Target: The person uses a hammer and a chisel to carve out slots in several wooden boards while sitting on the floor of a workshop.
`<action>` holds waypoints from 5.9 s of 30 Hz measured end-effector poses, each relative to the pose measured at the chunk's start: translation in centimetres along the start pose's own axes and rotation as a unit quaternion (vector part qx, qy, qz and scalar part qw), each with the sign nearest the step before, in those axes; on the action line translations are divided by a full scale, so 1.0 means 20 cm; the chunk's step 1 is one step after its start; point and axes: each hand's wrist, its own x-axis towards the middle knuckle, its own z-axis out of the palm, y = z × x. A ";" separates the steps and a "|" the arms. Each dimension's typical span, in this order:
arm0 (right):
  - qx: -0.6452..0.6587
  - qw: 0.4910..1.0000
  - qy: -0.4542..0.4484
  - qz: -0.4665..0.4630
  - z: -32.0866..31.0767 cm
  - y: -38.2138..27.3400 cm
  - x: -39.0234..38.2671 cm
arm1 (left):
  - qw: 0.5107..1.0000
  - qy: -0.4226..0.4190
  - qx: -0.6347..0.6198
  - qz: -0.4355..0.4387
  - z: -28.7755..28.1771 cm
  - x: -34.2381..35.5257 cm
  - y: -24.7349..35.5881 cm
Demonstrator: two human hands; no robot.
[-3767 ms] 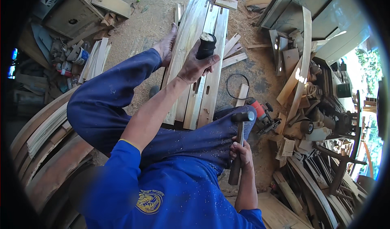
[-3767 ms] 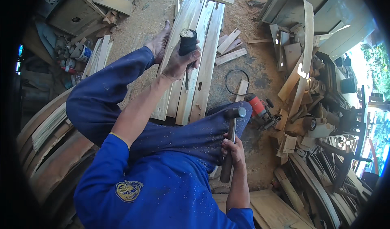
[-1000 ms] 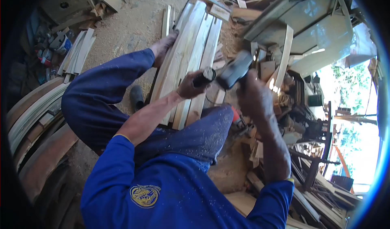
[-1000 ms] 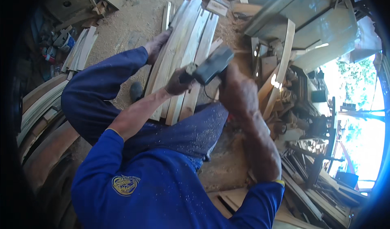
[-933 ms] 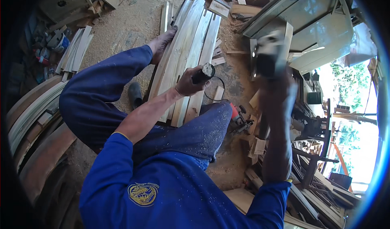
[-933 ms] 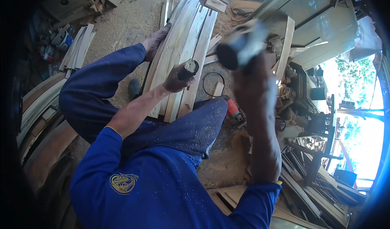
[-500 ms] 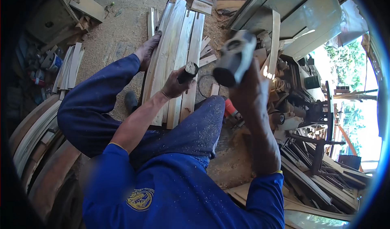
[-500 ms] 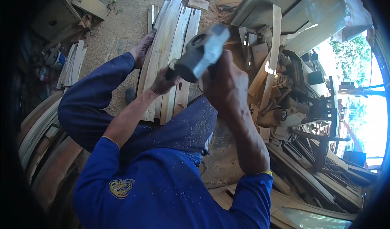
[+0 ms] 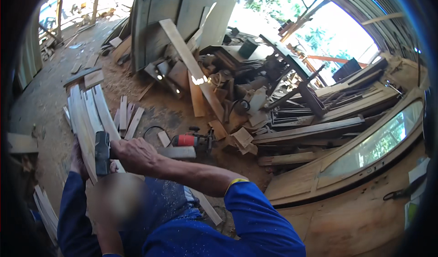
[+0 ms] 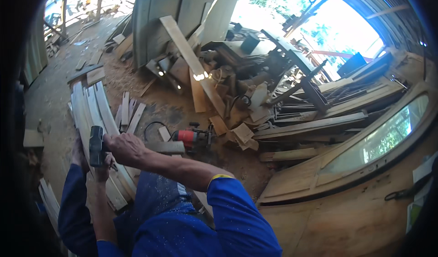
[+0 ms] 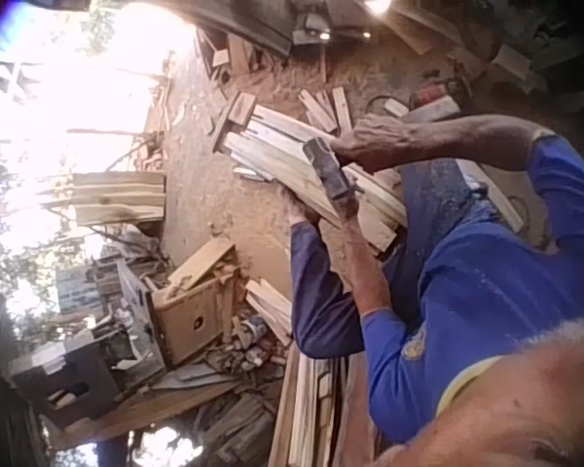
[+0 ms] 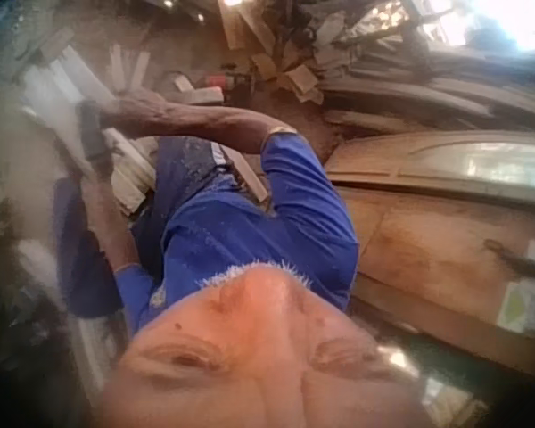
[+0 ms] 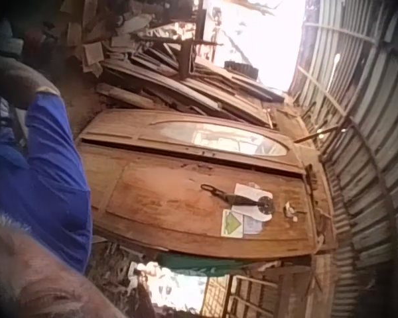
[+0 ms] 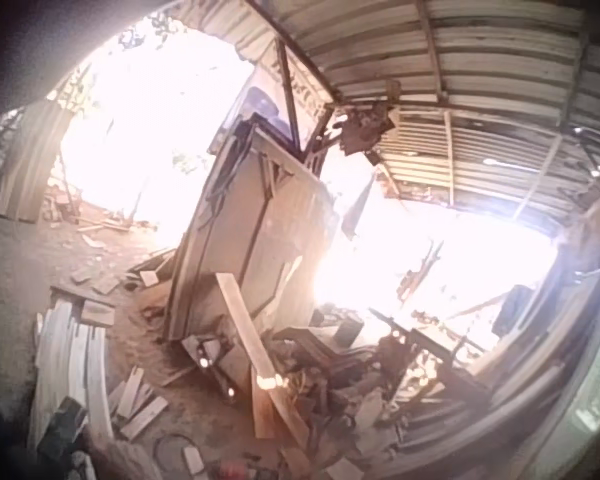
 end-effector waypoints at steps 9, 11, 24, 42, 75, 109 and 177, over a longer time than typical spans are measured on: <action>-0.021 0.999 -0.011 0.029 0.14 0.07 -0.04 | 0.996 -0.032 -0.048 -0.075 0.09 0.13 0.11; -0.044 0.999 -0.010 -0.001 0.10 0.05 -0.06 | 0.993 -0.034 -0.065 -0.092 0.07 0.13 0.14; 0.172 0.967 0.070 0.175 0.24 0.15 -0.64 | 0.997 -0.070 0.021 -0.017 0.08 -0.37 0.15; 0.115 0.937 -0.055 0.325 0.62 0.33 -1.07 | 0.989 0.102 0.077 0.073 -0.09 0.20 0.53; 0.090 0.939 -0.140 0.300 0.58 0.32 -0.88 | 0.988 0.081 -0.048 -0.119 -0.15 0.34 0.24; 0.053 0.943 -0.172 0.278 0.61 0.33 -0.88 | 0.989 0.128 -0.007 -0.077 -0.10 0.35 -0.04; 0.081 0.994 0.027 0.072 -0.06 -0.06 -0.10 | 0.991 -0.039 -0.130 0.002 0.03 -0.32 -0.16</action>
